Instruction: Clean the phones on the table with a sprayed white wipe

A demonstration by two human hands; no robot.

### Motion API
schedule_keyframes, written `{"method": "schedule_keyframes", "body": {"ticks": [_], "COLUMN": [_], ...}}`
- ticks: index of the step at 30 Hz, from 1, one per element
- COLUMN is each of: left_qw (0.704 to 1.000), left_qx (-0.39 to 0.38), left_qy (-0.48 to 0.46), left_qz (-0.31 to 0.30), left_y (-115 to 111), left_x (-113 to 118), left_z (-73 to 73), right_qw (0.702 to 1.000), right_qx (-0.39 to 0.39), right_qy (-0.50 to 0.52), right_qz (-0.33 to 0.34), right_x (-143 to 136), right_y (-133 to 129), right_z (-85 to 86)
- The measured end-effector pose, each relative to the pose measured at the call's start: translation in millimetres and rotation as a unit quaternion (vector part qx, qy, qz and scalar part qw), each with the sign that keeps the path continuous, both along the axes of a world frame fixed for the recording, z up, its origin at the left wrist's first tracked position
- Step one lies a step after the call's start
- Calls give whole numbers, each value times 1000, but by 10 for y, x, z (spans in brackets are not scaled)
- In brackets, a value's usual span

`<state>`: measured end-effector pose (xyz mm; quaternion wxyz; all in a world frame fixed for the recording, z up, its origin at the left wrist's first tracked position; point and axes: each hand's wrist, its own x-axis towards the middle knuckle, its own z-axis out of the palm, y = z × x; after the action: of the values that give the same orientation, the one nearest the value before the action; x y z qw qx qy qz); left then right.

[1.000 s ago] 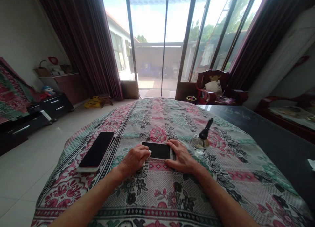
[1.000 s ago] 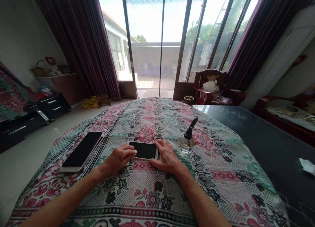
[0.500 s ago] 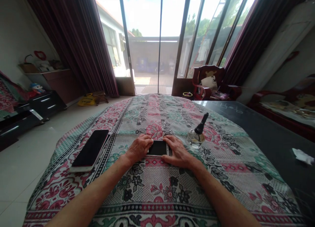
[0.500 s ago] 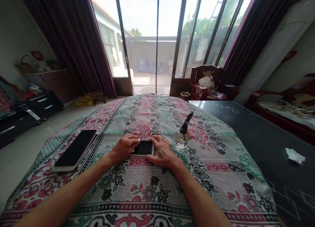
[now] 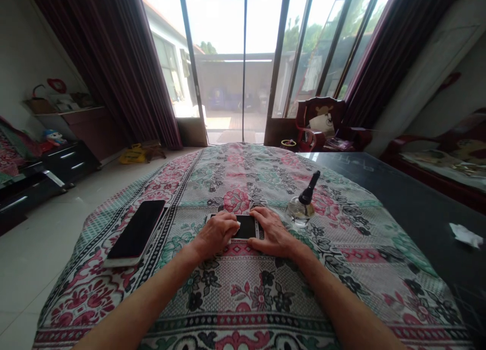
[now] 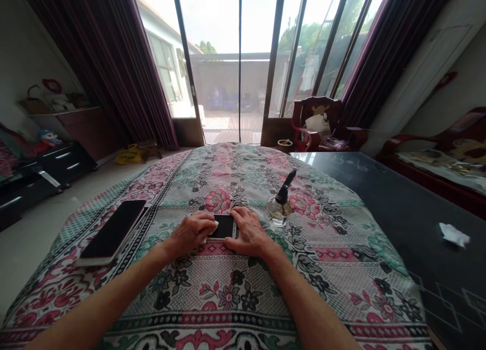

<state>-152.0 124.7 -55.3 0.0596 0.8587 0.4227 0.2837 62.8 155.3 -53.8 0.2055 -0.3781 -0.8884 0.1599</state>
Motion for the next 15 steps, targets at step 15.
{"method": "schedule_keyframes", "body": {"ticks": [15], "left_qw": [1000], "left_qx": [8], "left_qy": [14], "left_qz": [15], "left_y": [297], "left_x": [143], "left_z": [-20], "right_qw": [996], "right_qx": [-69], "right_qy": [34], "right_qz": [43], "right_x": [140], "right_y": [77], "right_z": [21]}}
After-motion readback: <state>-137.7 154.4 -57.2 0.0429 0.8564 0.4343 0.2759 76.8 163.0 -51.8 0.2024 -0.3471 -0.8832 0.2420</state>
